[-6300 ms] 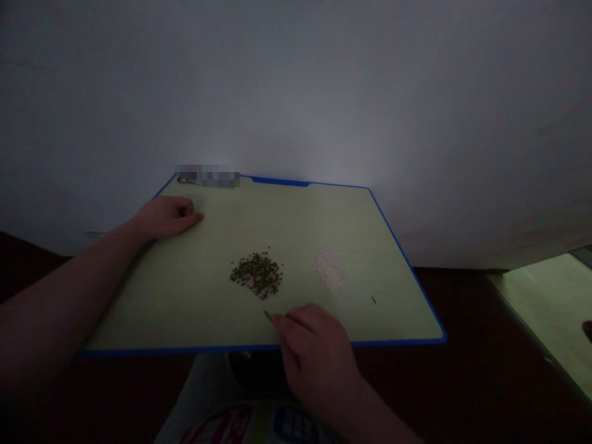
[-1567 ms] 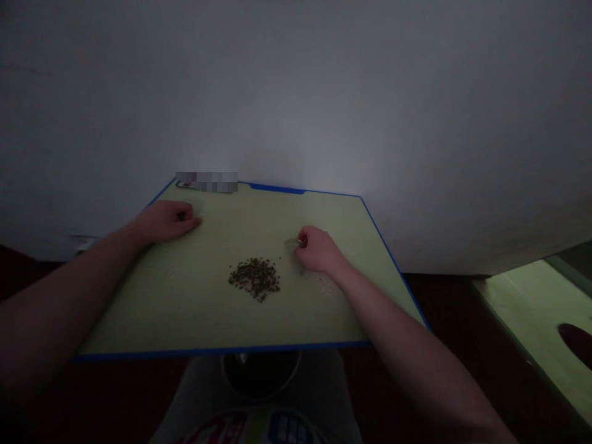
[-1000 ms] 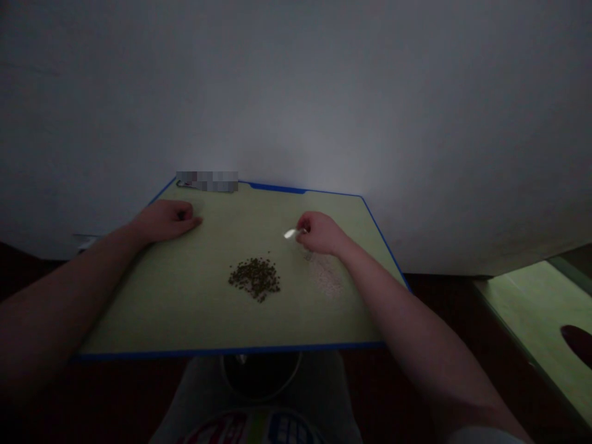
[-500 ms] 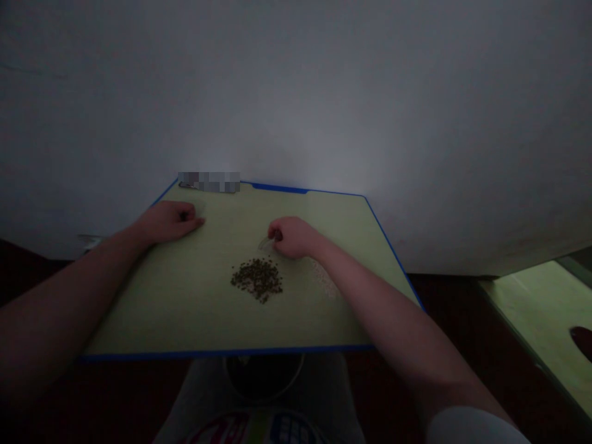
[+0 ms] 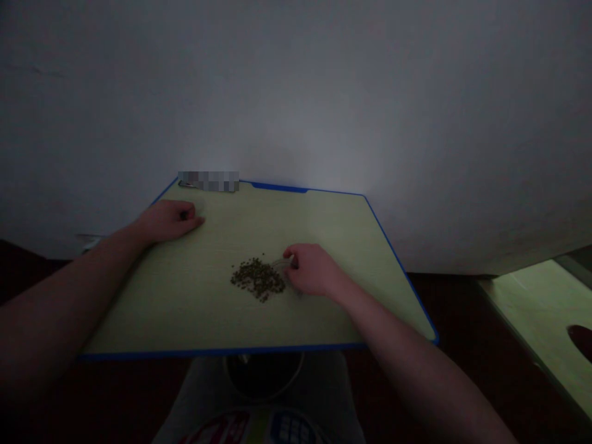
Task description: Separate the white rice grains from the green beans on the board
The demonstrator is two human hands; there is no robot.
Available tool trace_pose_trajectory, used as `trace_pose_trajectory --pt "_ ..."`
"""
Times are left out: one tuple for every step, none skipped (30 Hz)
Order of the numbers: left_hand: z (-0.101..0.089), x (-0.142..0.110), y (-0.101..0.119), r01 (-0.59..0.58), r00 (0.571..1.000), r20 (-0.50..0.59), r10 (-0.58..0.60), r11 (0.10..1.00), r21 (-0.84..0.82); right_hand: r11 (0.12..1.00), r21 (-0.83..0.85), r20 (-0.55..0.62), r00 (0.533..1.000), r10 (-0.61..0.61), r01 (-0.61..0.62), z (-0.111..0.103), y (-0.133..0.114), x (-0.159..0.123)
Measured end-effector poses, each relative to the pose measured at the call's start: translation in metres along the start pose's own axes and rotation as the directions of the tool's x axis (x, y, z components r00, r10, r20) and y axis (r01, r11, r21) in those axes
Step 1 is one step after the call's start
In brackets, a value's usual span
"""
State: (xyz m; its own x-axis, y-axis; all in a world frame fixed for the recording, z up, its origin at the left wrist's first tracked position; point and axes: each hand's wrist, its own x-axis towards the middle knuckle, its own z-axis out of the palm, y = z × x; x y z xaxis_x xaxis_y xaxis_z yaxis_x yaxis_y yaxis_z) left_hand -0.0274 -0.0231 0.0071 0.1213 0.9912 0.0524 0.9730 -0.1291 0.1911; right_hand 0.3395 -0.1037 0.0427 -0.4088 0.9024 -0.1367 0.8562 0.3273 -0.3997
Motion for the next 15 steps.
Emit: trace_pose_trajectory --pt "0.0 0.0 0.0 0.001 1.0 0.001 -0.001 1.0 0.001 1.0 0.013 -0.003 1.0 0.013 -0.013 0.002 0.0 -0.005" --pt "0.0 0.0 0.0 0.004 1.0 0.003 -0.004 1.0 0.0 0.999 0.026 -0.005 1.0 0.025 -0.025 0.003 0.0 -0.009" --pt "0.0 -0.001 0.001 0.007 1.0 0.005 -0.007 1.0 0.0 0.999 0.04 -0.007 0.999 0.036 -0.035 0.005 0.001 -0.013" --pt "0.0 -0.001 0.001 0.01 1.0 0.008 -0.01 1.0 0.0 0.998 0.053 -0.009 0.999 0.044 -0.044 0.006 0.001 -0.016" --pt "0.0 -0.001 0.002 0.012 1.0 0.01 -0.012 1.0 0.001 0.996 0.068 -0.013 0.999 0.052 -0.051 0.008 0.001 -0.019" --pt "-0.001 -0.001 0.003 0.015 1.0 0.011 -0.015 1.0 0.002 0.995 0.083 -0.016 0.998 0.058 -0.056 0.009 0.001 -0.022" --pt "-0.001 -0.002 0.003 0.016 1.0 0.011 -0.016 1.0 0.002 0.993 0.099 -0.017 0.998 0.064 -0.062 0.01 0.001 -0.024" --pt "-0.001 -0.002 0.004 0.017 1.0 0.009 -0.017 1.0 0.001 0.991 0.114 -0.017 0.997 0.069 -0.066 0.01 0.001 -0.027" --pt "-0.001 -0.002 0.004 0.017 1.0 0.007 -0.017 1.0 -0.002 0.99 0.126 -0.016 0.997 0.073 -0.07 0.01 0.002 -0.029" --pt "-0.001 -0.002 0.004 0.016 1.0 0.008 -0.016 1.0 -0.005 0.987 0.141 -0.016 0.997 0.078 -0.075 0.01 0.003 -0.032" --pt "-0.001 -0.001 0.003 0.016 1.0 0.007 -0.016 1.0 -0.009 0.983 0.164 -0.018 0.996 0.087 -0.083 0.01 0.005 -0.034" --pt "-0.001 -0.001 0.003 0.017 1.0 0.006 -0.017 1.0 -0.011 0.976 0.197 -0.02 0.995 0.099 -0.093 0.01 0.008 -0.036" --pt "0.0 -0.001 0.002 0.016 1.0 0.005 -0.016 1.0 -0.012 0.966 0.239 -0.025 0.993 0.113 -0.104 0.01 0.011 -0.039" --pt "0.0 -0.001 0.002 0.016 1.0 0.006 -0.016 1.0 -0.012 0.952 0.284 -0.031 0.991 0.128 -0.114 0.011 0.014 -0.042" --pt "0.0 -0.001 0.001 0.014 1.0 0.007 -0.014 1.0 -0.012 0.937 0.329 -0.04 0.989 0.141 -0.12 0.011 0.018 -0.045"
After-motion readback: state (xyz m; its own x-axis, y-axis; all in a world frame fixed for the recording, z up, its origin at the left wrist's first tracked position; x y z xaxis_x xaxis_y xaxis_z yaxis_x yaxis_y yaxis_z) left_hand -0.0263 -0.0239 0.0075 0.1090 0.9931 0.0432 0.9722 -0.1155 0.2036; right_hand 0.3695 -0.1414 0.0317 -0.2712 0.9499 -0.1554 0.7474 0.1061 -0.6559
